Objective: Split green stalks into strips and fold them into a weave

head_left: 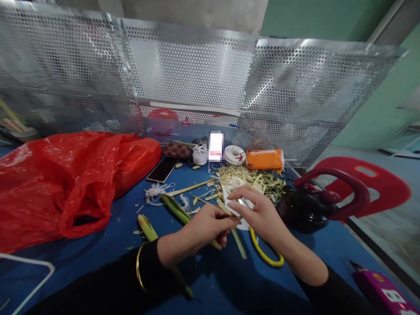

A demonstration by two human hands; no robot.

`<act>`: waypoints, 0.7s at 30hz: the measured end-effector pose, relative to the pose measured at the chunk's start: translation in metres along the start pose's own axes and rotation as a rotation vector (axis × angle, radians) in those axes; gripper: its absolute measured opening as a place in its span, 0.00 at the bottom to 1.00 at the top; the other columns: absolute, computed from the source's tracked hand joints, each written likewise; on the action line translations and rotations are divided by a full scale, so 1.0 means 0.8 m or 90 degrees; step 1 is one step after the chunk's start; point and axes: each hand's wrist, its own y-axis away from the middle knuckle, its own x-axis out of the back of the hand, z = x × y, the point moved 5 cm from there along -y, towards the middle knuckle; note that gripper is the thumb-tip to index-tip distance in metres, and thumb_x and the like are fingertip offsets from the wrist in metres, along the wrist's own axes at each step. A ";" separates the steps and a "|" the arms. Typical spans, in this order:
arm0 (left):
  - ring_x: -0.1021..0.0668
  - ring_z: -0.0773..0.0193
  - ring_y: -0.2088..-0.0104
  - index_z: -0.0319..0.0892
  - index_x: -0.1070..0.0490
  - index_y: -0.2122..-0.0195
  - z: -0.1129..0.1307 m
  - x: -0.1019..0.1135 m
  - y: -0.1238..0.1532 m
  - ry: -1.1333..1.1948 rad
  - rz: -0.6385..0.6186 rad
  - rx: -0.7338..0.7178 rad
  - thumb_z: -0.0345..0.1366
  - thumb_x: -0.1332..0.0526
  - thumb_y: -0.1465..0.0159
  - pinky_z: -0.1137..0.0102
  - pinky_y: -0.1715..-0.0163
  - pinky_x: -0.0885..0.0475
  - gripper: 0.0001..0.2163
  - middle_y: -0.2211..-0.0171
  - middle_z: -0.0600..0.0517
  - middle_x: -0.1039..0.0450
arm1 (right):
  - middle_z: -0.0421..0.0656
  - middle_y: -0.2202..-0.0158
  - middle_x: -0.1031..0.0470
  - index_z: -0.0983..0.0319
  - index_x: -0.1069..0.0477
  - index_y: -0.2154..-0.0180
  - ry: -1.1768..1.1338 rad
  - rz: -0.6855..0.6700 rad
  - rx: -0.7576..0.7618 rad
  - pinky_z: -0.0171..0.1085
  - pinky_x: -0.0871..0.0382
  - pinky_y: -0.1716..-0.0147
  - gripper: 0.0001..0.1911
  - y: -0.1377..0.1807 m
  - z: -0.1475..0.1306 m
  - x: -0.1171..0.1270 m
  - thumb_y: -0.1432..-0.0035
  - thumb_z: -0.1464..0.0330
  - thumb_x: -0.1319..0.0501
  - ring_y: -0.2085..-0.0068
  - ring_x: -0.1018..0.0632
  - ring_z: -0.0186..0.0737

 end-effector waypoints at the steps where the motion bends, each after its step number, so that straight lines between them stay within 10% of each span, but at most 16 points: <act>1: 0.33 0.72 0.85 0.39 0.34 0.80 -0.002 -0.001 0.000 -0.009 -0.006 0.014 0.45 0.38 0.46 0.73 0.80 0.33 0.14 0.86 0.57 0.37 | 0.43 0.68 0.27 0.61 0.26 0.70 -0.012 -0.042 -0.008 0.39 0.36 0.61 0.04 0.000 0.000 -0.005 0.47 0.67 0.37 0.63 0.27 0.41; 21: 0.31 0.70 0.86 0.41 0.36 0.85 -0.006 -0.009 0.003 -0.101 -0.082 0.035 0.37 0.42 0.47 0.74 0.85 0.40 0.12 0.85 0.55 0.35 | 0.39 0.76 0.30 0.60 0.32 0.78 -0.006 0.057 -0.033 0.36 0.38 0.70 0.09 0.017 -0.005 -0.024 0.46 0.72 0.41 0.71 0.29 0.37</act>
